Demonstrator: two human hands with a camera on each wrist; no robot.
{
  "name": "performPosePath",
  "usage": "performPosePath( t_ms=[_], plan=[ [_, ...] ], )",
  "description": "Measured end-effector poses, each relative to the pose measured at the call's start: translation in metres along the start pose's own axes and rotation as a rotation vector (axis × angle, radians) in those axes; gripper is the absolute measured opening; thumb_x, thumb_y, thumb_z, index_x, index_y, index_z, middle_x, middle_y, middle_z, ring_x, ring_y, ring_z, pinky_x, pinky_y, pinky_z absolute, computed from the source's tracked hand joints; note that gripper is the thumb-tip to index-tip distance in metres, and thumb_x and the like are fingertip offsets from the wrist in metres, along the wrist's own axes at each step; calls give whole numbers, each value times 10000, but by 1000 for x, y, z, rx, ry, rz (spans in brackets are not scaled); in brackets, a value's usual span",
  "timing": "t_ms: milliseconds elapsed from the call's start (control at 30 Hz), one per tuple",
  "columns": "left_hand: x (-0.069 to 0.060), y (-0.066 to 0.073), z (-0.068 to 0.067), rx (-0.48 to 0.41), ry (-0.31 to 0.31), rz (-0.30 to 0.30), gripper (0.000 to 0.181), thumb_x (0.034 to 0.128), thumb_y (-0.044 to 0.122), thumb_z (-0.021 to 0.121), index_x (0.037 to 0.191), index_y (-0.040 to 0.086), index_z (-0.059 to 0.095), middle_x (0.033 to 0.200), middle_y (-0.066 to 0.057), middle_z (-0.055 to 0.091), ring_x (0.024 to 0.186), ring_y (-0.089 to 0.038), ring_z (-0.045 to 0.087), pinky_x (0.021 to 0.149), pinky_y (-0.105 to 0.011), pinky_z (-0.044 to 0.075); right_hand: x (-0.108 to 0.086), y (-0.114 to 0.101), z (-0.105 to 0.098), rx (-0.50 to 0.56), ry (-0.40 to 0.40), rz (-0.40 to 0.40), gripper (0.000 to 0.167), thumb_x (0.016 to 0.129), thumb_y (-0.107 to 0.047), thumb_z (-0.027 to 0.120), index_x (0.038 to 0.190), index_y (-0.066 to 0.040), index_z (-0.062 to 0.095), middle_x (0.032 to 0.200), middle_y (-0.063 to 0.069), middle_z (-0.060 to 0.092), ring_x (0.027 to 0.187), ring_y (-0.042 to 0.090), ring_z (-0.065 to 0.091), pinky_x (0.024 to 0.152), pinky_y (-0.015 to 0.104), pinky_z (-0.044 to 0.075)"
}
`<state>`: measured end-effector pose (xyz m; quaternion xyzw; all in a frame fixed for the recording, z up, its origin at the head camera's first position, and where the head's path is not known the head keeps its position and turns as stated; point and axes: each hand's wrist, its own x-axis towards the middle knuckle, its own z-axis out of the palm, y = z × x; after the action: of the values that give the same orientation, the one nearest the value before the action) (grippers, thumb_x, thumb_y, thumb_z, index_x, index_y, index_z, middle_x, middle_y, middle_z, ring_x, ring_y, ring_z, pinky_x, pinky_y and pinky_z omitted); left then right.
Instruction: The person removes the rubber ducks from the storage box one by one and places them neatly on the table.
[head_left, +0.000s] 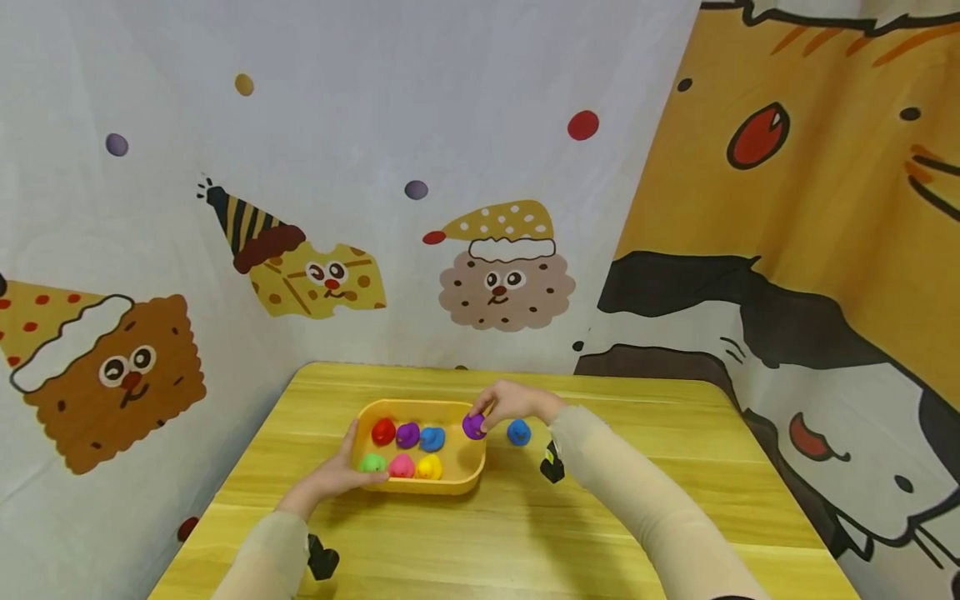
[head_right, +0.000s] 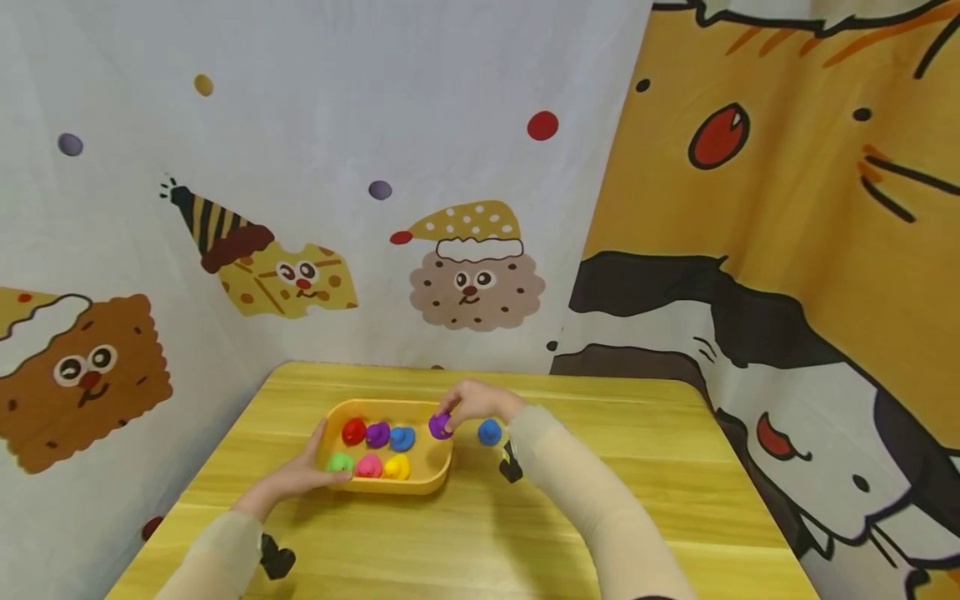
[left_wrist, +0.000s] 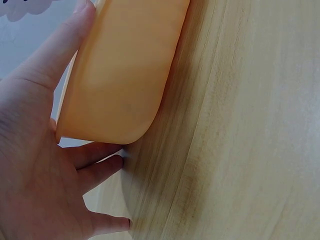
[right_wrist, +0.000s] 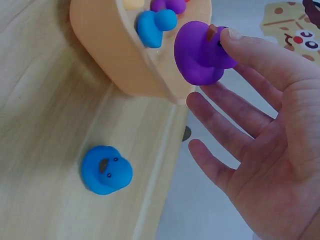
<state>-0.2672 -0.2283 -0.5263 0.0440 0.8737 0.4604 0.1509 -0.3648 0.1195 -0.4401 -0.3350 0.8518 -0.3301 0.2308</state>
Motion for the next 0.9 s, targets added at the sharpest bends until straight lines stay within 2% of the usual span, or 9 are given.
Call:
performPosePath(
  t_ms=[267, 533, 900],
  plan=[
    [-1, -1, 0, 11, -4, -19, 1253, 803, 398, 784, 1513, 73, -195, 1539, -355, -20, 1360, -577, 134, 1065, -686, 151, -10, 11, -3, 16, 37, 12, 286, 811, -42, 747, 1095, -27, 717, 1072, 55, 708, 972, 190, 656, 812, 274, 536],
    [-2, -1, 0, 13, -5, -8, 1250, 808, 387, 781, 1507, 54, -201, 1533, -365, -23, 1354, -581, 145, 1069, -678, 157, -22, 28, -12, 20, 76, 36, 303, 797, -38, 747, 1097, -8, 710, 1060, 64, 710, 942, 188, 663, 805, 291, 541],
    [1, -3, 0, 15, -14, 1, 1255, 806, 400, 779, 1505, 46, -202, 1531, -368, -33, 1361, -572, 140, 1079, -667, 146, -44, 49, -19, 51, 103, 36, 294, 812, -31, 735, 1096, 37, 703, 1084, 110, 700, 982, 261, 647, 811, 301, 541]
  ],
)
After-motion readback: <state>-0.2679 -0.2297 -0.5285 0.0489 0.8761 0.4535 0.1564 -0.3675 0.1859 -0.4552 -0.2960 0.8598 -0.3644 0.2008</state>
